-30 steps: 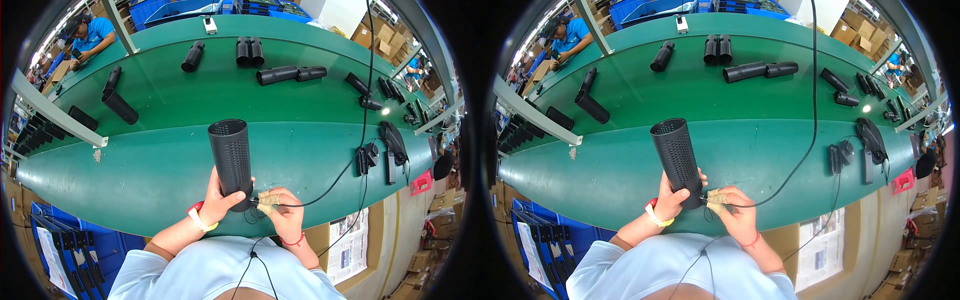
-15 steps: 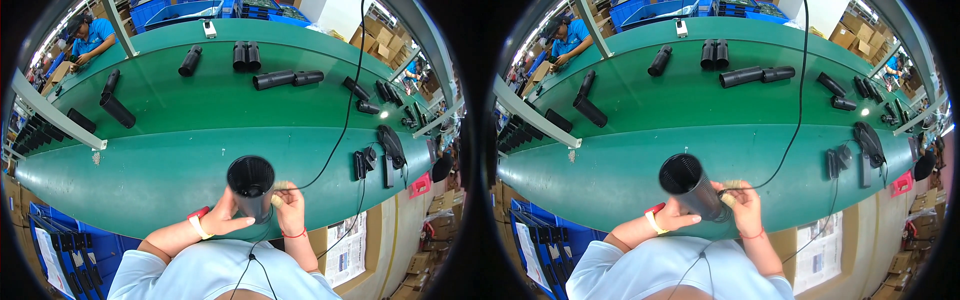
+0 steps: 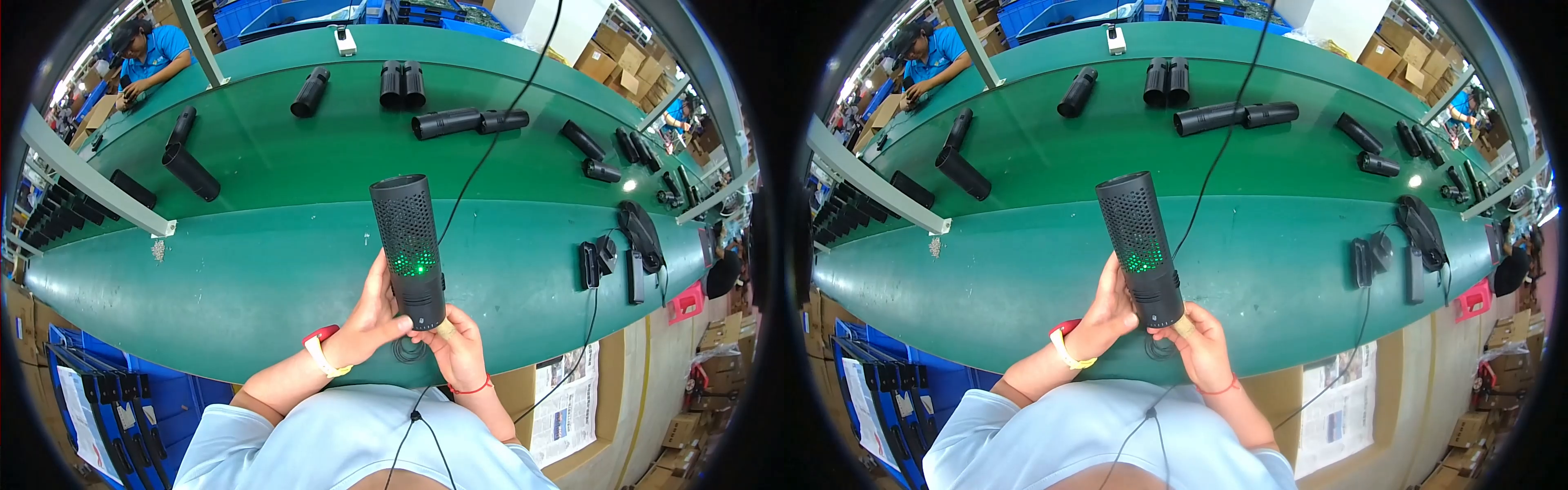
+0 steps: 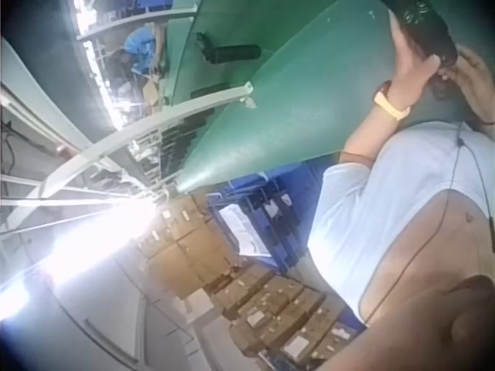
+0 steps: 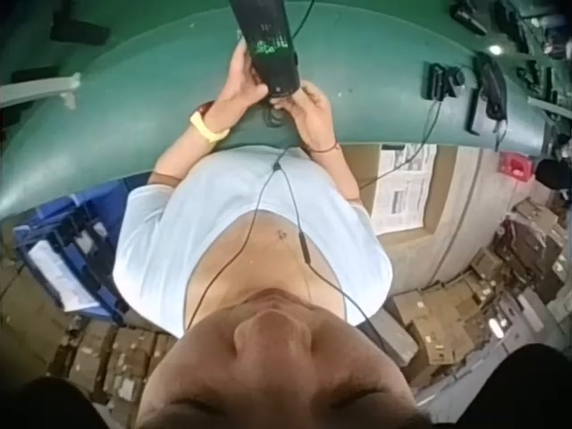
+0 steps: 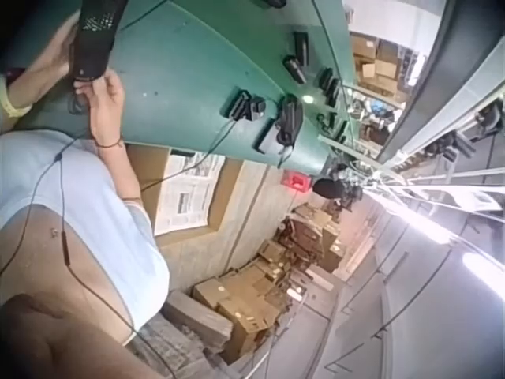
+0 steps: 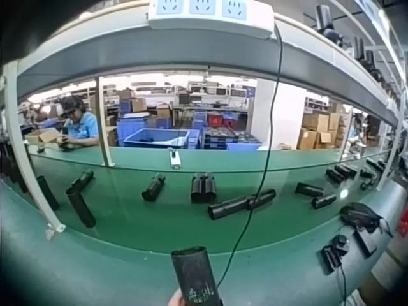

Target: Testing the light indicators and electronic functionality of cylindrical components on a manufacturing line.

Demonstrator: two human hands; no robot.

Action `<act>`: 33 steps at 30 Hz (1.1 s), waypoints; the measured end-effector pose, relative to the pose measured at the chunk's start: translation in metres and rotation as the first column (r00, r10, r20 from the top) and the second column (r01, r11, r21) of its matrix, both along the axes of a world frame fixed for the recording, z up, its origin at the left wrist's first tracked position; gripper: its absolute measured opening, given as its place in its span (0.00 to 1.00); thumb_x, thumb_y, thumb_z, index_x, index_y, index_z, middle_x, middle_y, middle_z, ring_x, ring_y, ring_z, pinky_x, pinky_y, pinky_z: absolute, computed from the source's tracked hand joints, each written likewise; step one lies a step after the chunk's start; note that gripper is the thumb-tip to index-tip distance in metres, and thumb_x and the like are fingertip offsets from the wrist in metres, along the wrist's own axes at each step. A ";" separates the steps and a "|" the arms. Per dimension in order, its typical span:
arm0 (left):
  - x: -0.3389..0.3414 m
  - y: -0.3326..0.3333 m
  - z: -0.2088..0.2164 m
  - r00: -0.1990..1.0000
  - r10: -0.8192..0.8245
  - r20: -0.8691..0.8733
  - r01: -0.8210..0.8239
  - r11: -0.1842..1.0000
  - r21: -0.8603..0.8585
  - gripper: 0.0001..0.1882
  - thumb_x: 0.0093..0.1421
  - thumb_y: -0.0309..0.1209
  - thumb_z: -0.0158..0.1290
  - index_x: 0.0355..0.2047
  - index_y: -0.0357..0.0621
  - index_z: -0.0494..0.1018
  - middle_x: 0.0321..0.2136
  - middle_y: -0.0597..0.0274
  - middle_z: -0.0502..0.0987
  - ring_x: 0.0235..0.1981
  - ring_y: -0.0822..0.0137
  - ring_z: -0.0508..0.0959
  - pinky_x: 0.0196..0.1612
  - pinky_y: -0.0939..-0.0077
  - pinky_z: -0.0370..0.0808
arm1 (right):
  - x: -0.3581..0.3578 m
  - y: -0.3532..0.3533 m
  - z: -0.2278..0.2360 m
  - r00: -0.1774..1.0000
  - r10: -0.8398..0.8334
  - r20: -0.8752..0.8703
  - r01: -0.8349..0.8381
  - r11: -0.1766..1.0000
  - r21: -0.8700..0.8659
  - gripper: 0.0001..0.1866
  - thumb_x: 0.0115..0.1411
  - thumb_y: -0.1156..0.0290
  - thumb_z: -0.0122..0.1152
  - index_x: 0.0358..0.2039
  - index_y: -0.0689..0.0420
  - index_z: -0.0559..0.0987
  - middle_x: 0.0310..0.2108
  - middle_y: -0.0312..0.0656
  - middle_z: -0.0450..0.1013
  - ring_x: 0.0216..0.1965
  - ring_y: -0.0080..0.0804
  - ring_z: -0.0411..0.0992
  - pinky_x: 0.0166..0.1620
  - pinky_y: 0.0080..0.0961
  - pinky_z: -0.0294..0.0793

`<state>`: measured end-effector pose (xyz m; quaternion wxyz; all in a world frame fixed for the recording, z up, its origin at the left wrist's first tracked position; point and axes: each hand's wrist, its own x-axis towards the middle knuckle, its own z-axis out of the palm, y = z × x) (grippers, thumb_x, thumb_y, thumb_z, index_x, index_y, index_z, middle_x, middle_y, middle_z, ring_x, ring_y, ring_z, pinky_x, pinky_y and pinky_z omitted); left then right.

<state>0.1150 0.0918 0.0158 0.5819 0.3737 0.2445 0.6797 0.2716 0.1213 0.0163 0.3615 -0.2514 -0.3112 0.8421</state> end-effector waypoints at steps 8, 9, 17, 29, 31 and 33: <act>0.005 -0.004 0.001 0.939 0.168 -0.300 -0.163 0.986 0.044 0.53 0.42 0.15 0.56 0.61 0.47 0.34 0.55 0.50 0.54 0.54 0.55 0.61 0.52 0.61 0.64 | -0.005 -0.001 -0.005 1.000 -0.027 -0.004 0.028 0.999 0.029 0.08 0.59 0.76 0.48 0.38 0.65 0.70 0.34 0.43 0.70 0.35 0.28 0.69 0.40 0.21 0.70; 0.007 -0.004 0.001 0.926 0.200 -0.321 -0.196 0.980 0.044 0.54 0.40 0.14 0.56 0.61 0.48 0.34 0.54 0.50 0.55 0.52 0.55 0.63 0.51 0.61 0.65 | -0.005 -0.002 -0.005 0.999 -0.035 0.000 0.035 0.999 0.039 0.08 0.59 0.76 0.48 0.38 0.65 0.70 0.34 0.43 0.70 0.35 0.28 0.69 0.40 0.21 0.70; 0.011 -0.019 -0.022 0.877 0.188 -0.442 -0.140 0.980 0.139 0.46 0.39 0.15 0.59 0.56 0.45 0.46 0.53 0.48 0.57 0.52 0.51 0.66 0.52 0.60 0.65 | 0.001 0.005 -0.042 0.968 0.074 -0.240 -0.100 0.990 -0.098 0.15 0.58 0.76 0.49 0.46 0.64 0.69 0.43 0.45 0.70 0.40 0.29 0.70 0.44 0.25 0.70; 0.021 -0.021 -0.018 0.876 0.187 -0.444 -0.204 0.979 0.010 0.48 0.34 0.12 0.56 0.56 0.44 0.46 0.52 0.45 0.60 0.52 0.54 0.66 0.53 0.65 0.65 | 0.005 0.001 -0.040 0.923 0.142 -0.357 -0.235 0.944 -0.233 0.16 0.60 0.71 0.48 0.48 0.62 0.67 0.43 0.44 0.69 0.40 0.29 0.69 0.43 0.27 0.71; 0.022 -0.022 -0.018 0.878 0.192 -0.438 -0.213 0.977 0.001 0.48 0.34 0.12 0.56 0.56 0.44 0.46 0.52 0.45 0.60 0.52 0.54 0.66 0.53 0.65 0.65 | 0.004 0.001 -0.040 0.920 0.148 -0.364 -0.247 0.938 -0.243 0.16 0.59 0.71 0.48 0.47 0.62 0.67 0.43 0.44 0.69 0.40 0.28 0.69 0.43 0.27 0.70; 0.021 -0.022 -0.019 0.882 0.193 -0.429 -0.221 0.975 -0.016 0.48 0.34 0.12 0.57 0.56 0.44 0.46 0.52 0.45 0.60 0.52 0.54 0.66 0.53 0.66 0.65 | 0.004 0.001 -0.041 0.912 0.151 -0.381 -0.263 0.929 -0.262 0.16 0.59 0.71 0.49 0.47 0.61 0.68 0.43 0.43 0.69 0.40 0.28 0.69 0.43 0.26 0.69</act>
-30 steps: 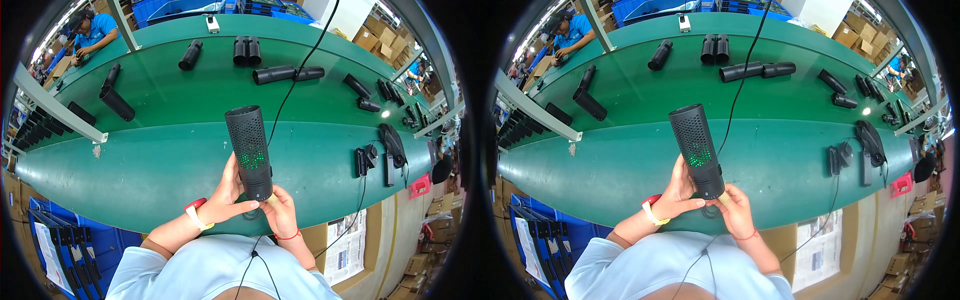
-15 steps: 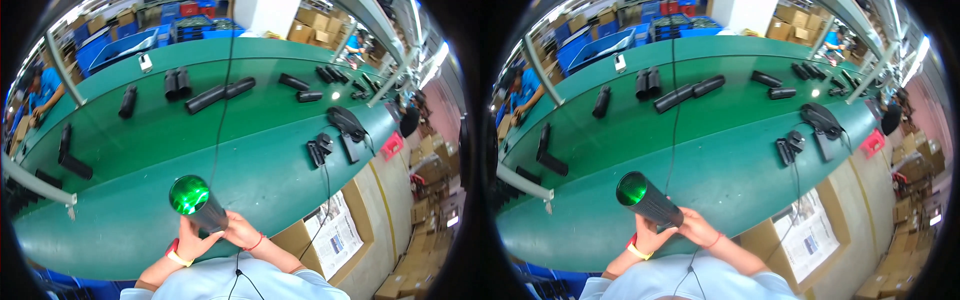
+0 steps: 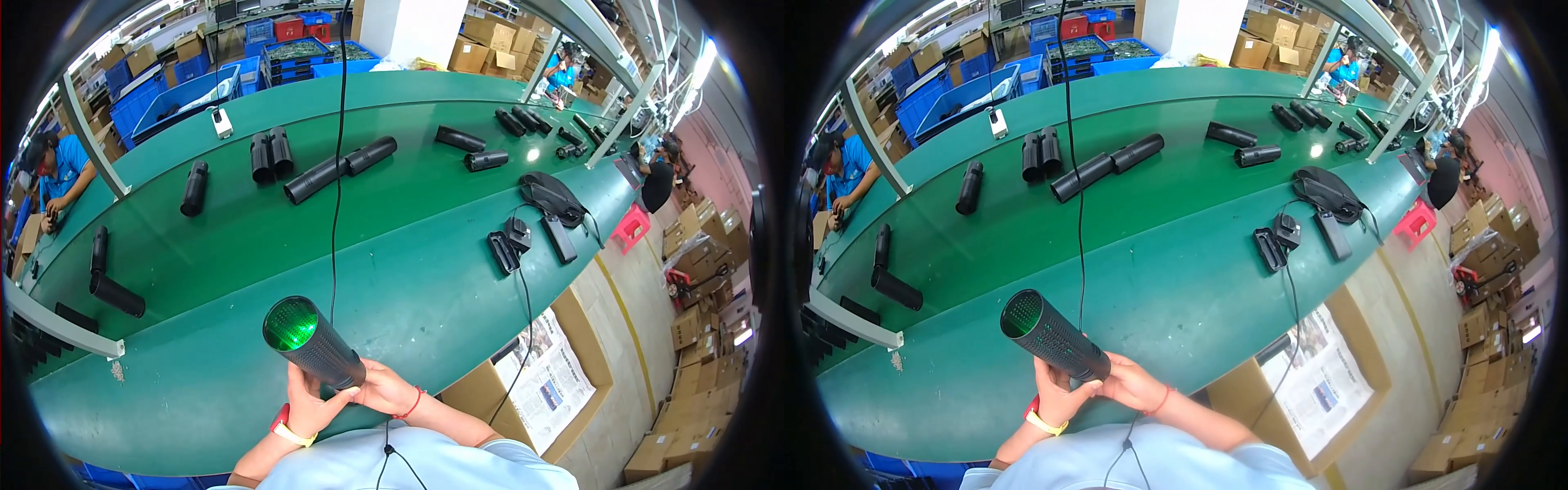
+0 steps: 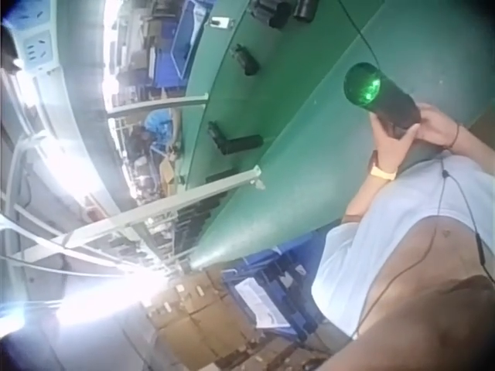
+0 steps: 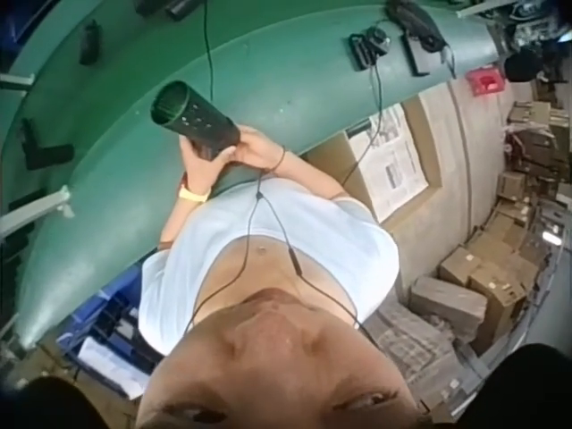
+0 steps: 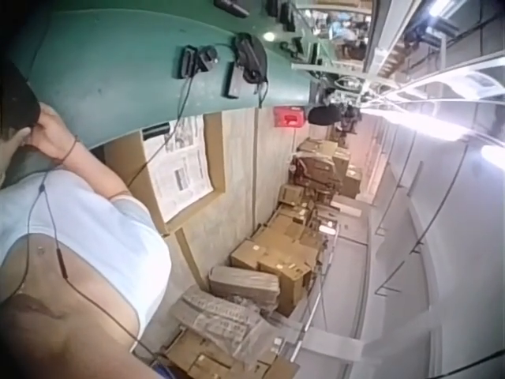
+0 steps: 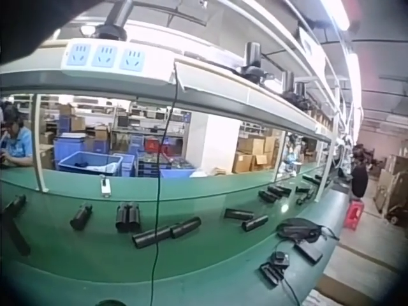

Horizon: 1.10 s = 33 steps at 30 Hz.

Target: Testing the light indicators and electronic functionality of cylindrical components on a manufacturing line.

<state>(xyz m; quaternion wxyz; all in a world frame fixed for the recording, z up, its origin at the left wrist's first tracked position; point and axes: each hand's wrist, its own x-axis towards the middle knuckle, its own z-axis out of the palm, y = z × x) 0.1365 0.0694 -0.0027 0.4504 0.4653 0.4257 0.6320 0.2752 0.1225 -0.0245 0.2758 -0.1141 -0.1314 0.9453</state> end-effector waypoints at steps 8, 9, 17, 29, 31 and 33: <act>-0.005 -0.004 0.009 0.997 0.049 -0.052 -0.047 0.999 0.028 0.43 0.39 0.21 0.62 0.55 0.37 0.49 0.46 0.51 0.64 0.44 0.59 0.71 0.49 0.68 0.68 | -0.005 -0.010 -0.006 0.999 0.031 -0.025 -0.030 0.999 0.035 0.14 0.59 0.72 0.47 0.45 0.62 0.68 0.42 0.45 0.69 0.39 0.30 0.69 0.42 0.27 0.70; -0.005 -0.001 0.011 0.997 0.035 -0.063 -0.031 0.997 0.064 0.43 0.40 0.21 0.62 0.55 0.37 0.49 0.46 0.51 0.65 0.45 0.59 0.71 0.48 0.68 0.68 | -0.004 -0.008 -0.006 0.998 0.035 -0.049 -0.032 0.998 0.051 0.14 0.59 0.72 0.47 0.45 0.62 0.68 0.42 0.45 0.69 0.39 0.30 0.69 0.42 0.26 0.70; -0.010 -0.004 0.009 0.997 0.049 -0.060 -0.044 0.995 0.085 0.43 0.39 0.24 0.62 0.54 0.36 0.52 0.46 0.50 0.66 0.45 0.60 0.71 0.48 0.69 0.68 | -0.012 -0.010 0.002 0.989 0.038 -0.142 -0.046 0.998 -0.050 0.13 0.59 0.73 0.47 0.44 0.64 0.69 0.41 0.46 0.69 0.38 0.30 0.68 0.41 0.24 0.69; -0.014 -0.010 -0.008 0.950 -0.050 -0.309 0.089 0.989 0.117 0.41 0.38 0.19 0.61 0.52 0.38 0.53 0.45 0.50 0.67 0.45 0.57 0.72 0.48 0.67 0.69 | -0.002 -0.017 -0.003 1.000 -0.027 0.013 0.027 0.999 0.021 0.14 0.58 0.74 0.47 0.45 0.64 0.68 0.41 0.45 0.69 0.38 0.29 0.68 0.39 0.25 0.69; -0.017 -0.010 -0.014 0.956 -0.062 -0.287 0.094 0.991 0.099 0.42 0.38 0.17 0.60 0.53 0.39 0.52 0.47 0.48 0.66 0.49 0.53 0.70 0.49 0.64 0.68 | -0.004 -0.017 -0.010 0.991 0.079 -0.109 -0.086 0.994 -0.066 0.14 0.59 0.73 0.46 0.46 0.62 0.68 0.41 0.44 0.69 0.36 0.28 0.67 0.38 0.24 0.68; -0.015 -0.010 -0.010 0.977 -0.040 -0.211 0.075 0.984 0.164 0.44 0.38 0.16 0.59 0.55 0.40 0.49 0.48 0.47 0.64 0.51 0.48 0.67 0.50 0.62 0.67 | -0.002 -0.016 -0.017 0.990 0.033 -0.136 -0.040 0.998 -0.052 0.14 0.59 0.73 0.46 0.46 0.61 0.68 0.41 0.43 0.69 0.36 0.28 0.67 0.37 0.24 0.68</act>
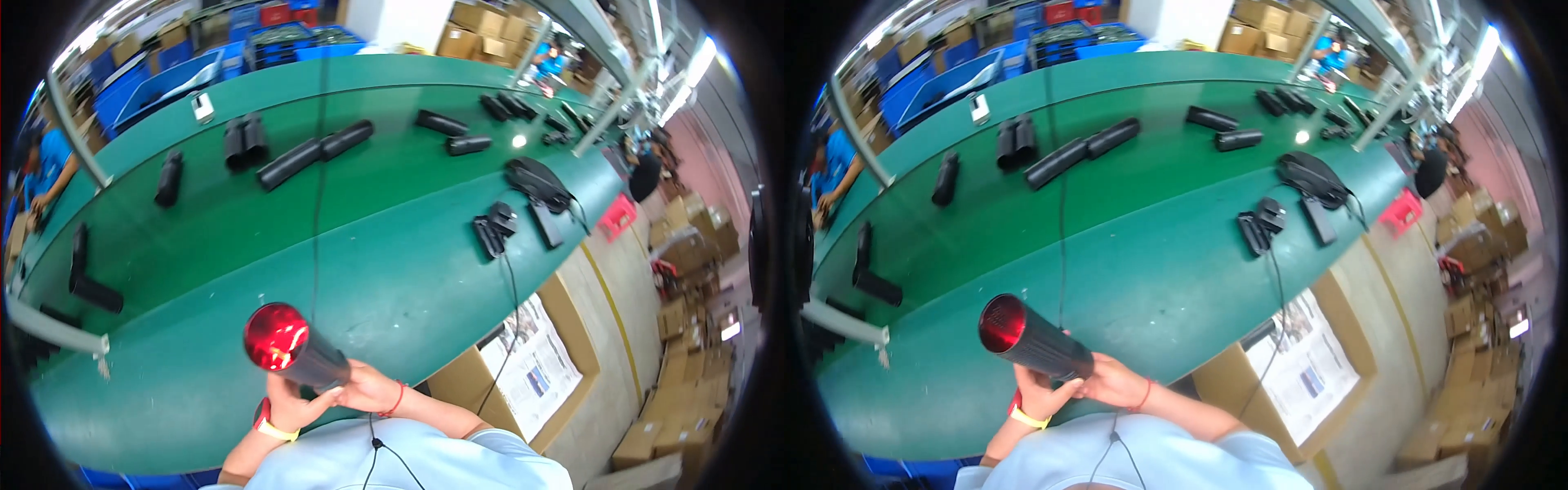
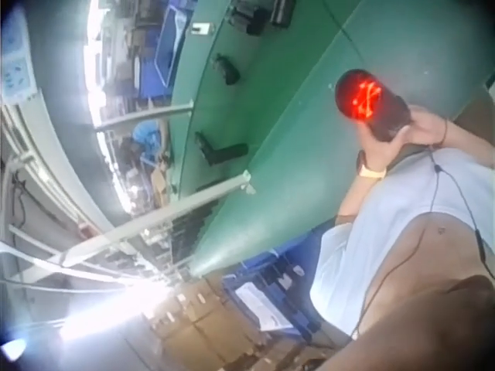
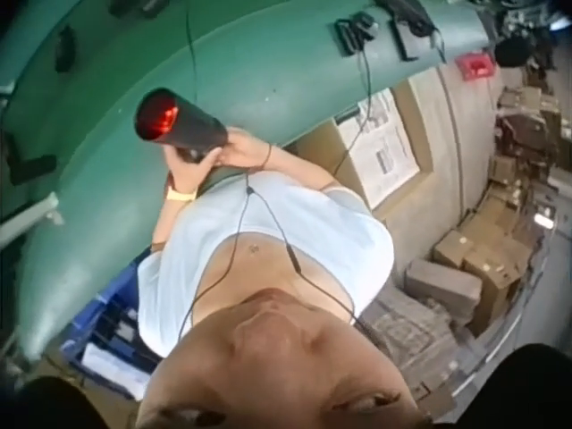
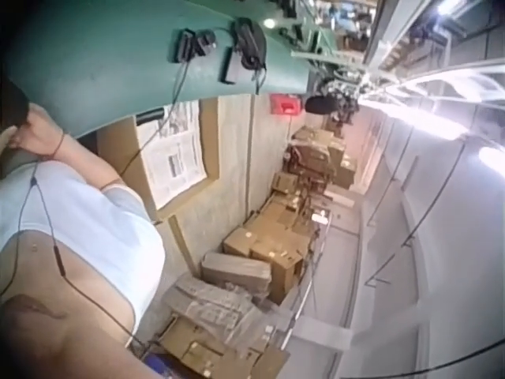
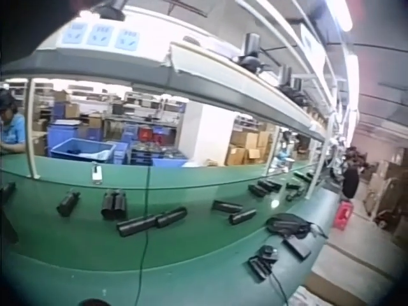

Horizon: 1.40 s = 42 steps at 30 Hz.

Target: Testing the light indicators and electronic functionality of cylindrical components on a manufacturing line.

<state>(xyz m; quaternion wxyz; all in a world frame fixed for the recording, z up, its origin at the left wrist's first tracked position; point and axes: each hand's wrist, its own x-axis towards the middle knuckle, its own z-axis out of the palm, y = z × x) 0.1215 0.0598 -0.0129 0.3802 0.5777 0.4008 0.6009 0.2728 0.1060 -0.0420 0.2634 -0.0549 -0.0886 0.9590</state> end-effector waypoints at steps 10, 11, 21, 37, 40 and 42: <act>0.005 -0.001 0.006 0.997 0.002 0.075 0.000 0.999 -0.033 0.45 0.37 0.17 0.59 0.56 0.40 0.49 0.48 0.46 0.64 0.51 0.48 0.68 0.51 0.62 0.67 | -0.003 -0.001 -0.004 0.994 0.046 -0.100 -0.050 0.998 -0.038 0.15 0.60 0.72 0.44 0.48 0.61 0.67 0.43 0.43 0.68 0.35 0.29 0.67 0.38 0.25 0.68; 0.004 0.001 0.007 0.997 0.026 0.071 -0.022 0.999 -0.043 0.45 0.37 0.17 0.59 0.56 0.40 0.49 0.48 0.46 0.64 0.51 0.48 0.68 0.51 0.62 0.67 | -0.001 0.000 -0.001 0.998 0.026 -0.065 -0.029 0.999 -0.038 0.16 0.60 0.72 0.44 0.48 0.61 0.67 0.44 0.44 0.68 0.36 0.29 0.67 0.38 0.26 0.68; 0.004 0.006 0.018 0.976 0.098 -0.195 -0.112 0.992 -0.066 0.37 0.38 0.29 0.62 0.51 0.37 0.61 0.46 0.49 0.67 0.45 0.54 0.70 0.45 0.68 0.69 | -0.001 0.002 -0.010 0.999 0.021 -0.031 -0.023 0.998 -0.054 0.17 0.59 0.74 0.45 0.50 0.61 0.66 0.48 0.44 0.66 0.46 0.33 0.66 0.49 0.30 0.67; 0.007 0.023 0.002 0.984 -0.121 -0.131 0.160 0.921 0.356 0.40 0.39 0.26 0.62 0.54 0.44 0.57 0.50 0.50 0.66 0.47 0.54 0.71 0.46 0.66 0.71 | 0.014 -0.002 0.026 0.932 -0.094 0.351 0.056 0.992 0.116 0.17 0.56 0.77 0.50 0.47 0.62 0.67 0.42 0.43 0.69 0.40 0.28 0.69 0.43 0.21 0.71; 0.010 0.024 0.006 0.985 -0.096 -0.140 0.146 0.899 0.413 0.40 0.39 0.26 0.62 0.54 0.45 0.57 0.50 0.51 0.66 0.47 0.54 0.71 0.46 0.66 0.71 | 0.014 0.001 0.026 0.933 -0.103 0.345 0.061 0.990 0.129 0.17 0.55 0.77 0.50 0.47 0.62 0.67 0.42 0.43 0.69 0.39 0.28 0.69 0.42 0.20 0.71; 0.013 0.023 0.008 0.987 -0.089 -0.131 0.138 0.892 0.430 0.39 0.39 0.26 0.62 0.53 0.44 0.58 0.49 0.51 0.67 0.47 0.54 0.71 0.46 0.66 0.72 | 0.015 -0.001 0.027 0.934 -0.112 0.340 0.067 0.988 0.142 0.17 0.55 0.77 0.50 0.47 0.62 0.67 0.41 0.43 0.69 0.38 0.27 0.69 0.41 0.20 0.71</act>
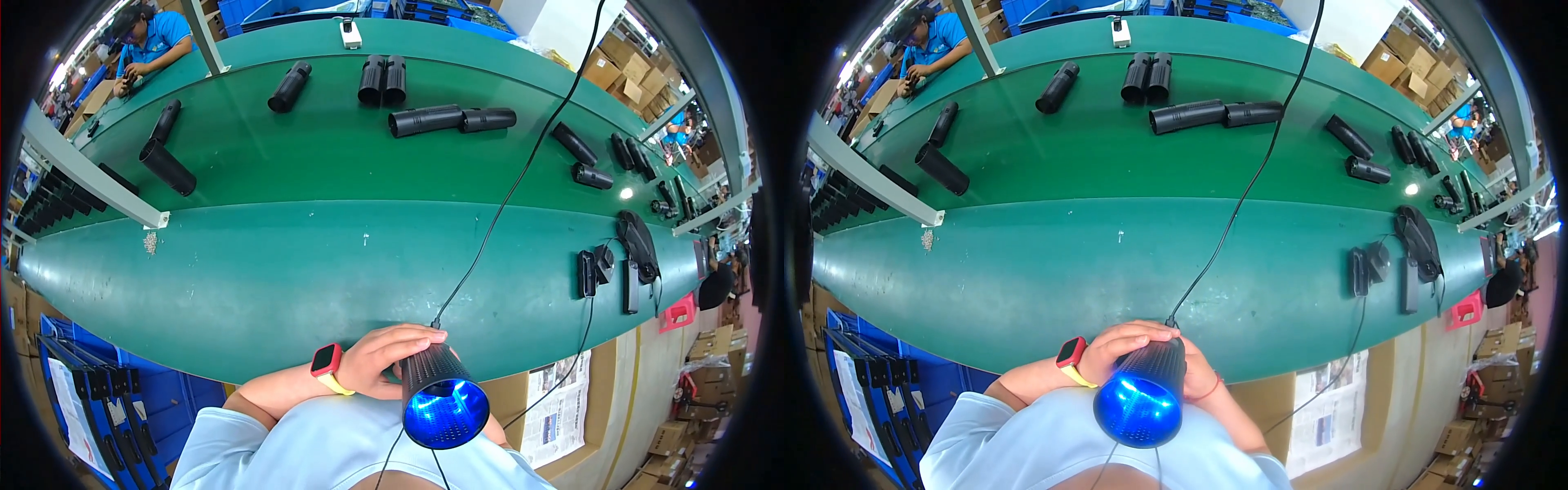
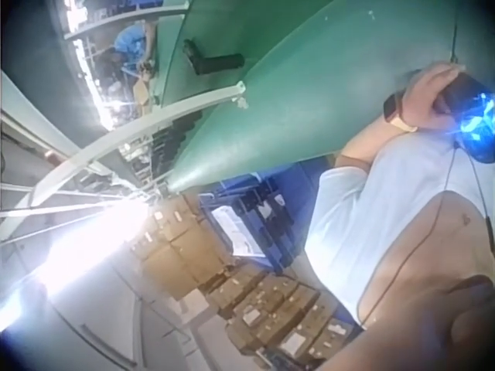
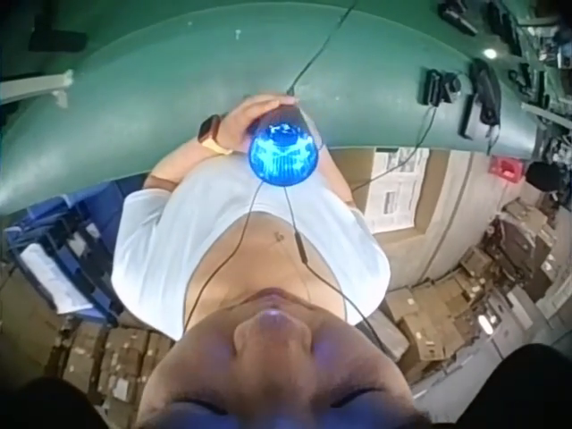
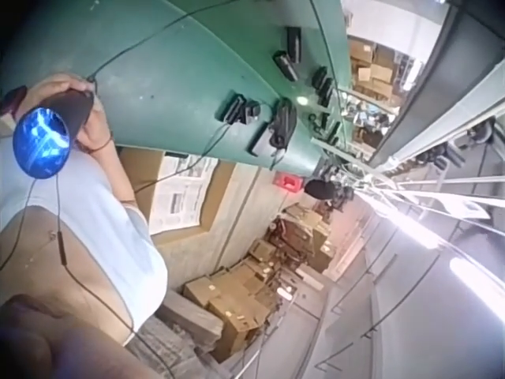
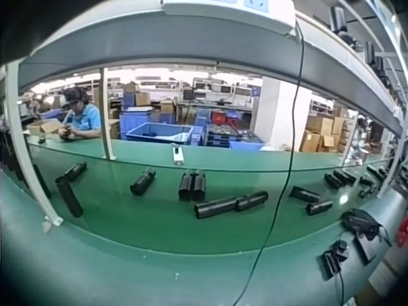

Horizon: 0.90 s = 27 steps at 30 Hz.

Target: Testing the light indicators and electronic functionality of cylindrical components on a manufacturing line.

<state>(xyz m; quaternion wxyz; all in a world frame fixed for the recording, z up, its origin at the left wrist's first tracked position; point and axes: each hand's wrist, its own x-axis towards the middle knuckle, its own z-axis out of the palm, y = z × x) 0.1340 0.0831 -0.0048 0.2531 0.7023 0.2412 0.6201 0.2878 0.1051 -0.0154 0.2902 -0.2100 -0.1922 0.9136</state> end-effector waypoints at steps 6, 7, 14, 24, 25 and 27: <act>0.002 -0.001 0.005 1.000 -0.007 0.018 0.007 1.000 0.010 0.37 0.40 0.25 0.62 0.52 0.43 0.59 0.49 0.51 0.66 0.48 0.53 0.70 0.47 0.63 0.71 | 0.000 0.005 -0.003 1.000 -0.014 -0.022 0.015 0.999 0.035 0.18 0.54 0.78 0.52 0.46 0.62 0.67 0.40 0.43 0.70 0.36 0.26 0.70 0.40 0.18 0.71; 0.002 -0.001 0.005 1.000 -0.006 0.018 0.005 1.000 0.009 0.37 0.40 0.25 0.62 0.52 0.43 0.59 0.49 0.51 0.66 0.48 0.53 0.70 0.47 0.63 0.71 | -0.001 0.008 -0.004 1.000 -0.017 -0.026 0.018 0.999 0.040 0.18 0.54 0.79 0.52 0.46 0.63 0.67 0.39 0.43 0.70 0.36 0.26 0.70 0.39 0.18 0.71; 0.011 0.000 0.007 0.998 -0.008 0.056 0.005 0.999 0.050 0.33 0.43 0.24 0.59 0.51 0.42 0.60 0.50 0.52 0.66 0.49 0.52 0.69 0.51 0.58 0.68 | 0.001 0.009 -0.008 0.998 -0.042 -0.050 0.046 0.996 0.083 0.18 0.52 0.80 0.53 0.46 0.63 0.67 0.38 0.44 0.70 0.34 0.25 0.70 0.37 0.16 0.71; 0.012 0.000 0.005 0.999 -0.026 0.027 0.025 0.998 0.052 0.32 0.45 0.23 0.58 0.51 0.42 0.60 0.50 0.53 0.65 0.50 0.51 0.68 0.53 0.55 0.66 | 0.031 0.009 -0.057 0.992 0.062 -0.108 -0.065 0.998 -0.021 0.19 0.52 0.77 0.53 0.47 0.62 0.67 0.40 0.44 0.69 0.36 0.26 0.70 0.38 0.16 0.71; 0.012 0.001 0.004 1.000 -0.018 0.024 0.016 0.998 0.064 0.32 0.45 0.24 0.58 0.51 0.42 0.60 0.50 0.53 0.65 0.50 0.51 0.68 0.53 0.55 0.66 | 0.033 0.009 -0.059 0.990 0.052 -0.129 -0.055 0.998 -0.013 0.19 0.53 0.76 0.53 0.47 0.62 0.67 0.41 0.43 0.69 0.36 0.26 0.69 0.39 0.16 0.71; 0.013 0.001 0.004 1.000 -0.009 0.025 0.007 0.997 0.078 0.32 0.45 0.24 0.58 0.51 0.42 0.60 0.50 0.53 0.65 0.50 0.51 0.68 0.53 0.55 0.65 | 0.032 0.008 -0.049 0.988 0.043 -0.146 -0.044 0.999 -0.004 0.19 0.53 0.76 0.53 0.47 0.62 0.67 0.41 0.43 0.69 0.36 0.26 0.69 0.39 0.16 0.70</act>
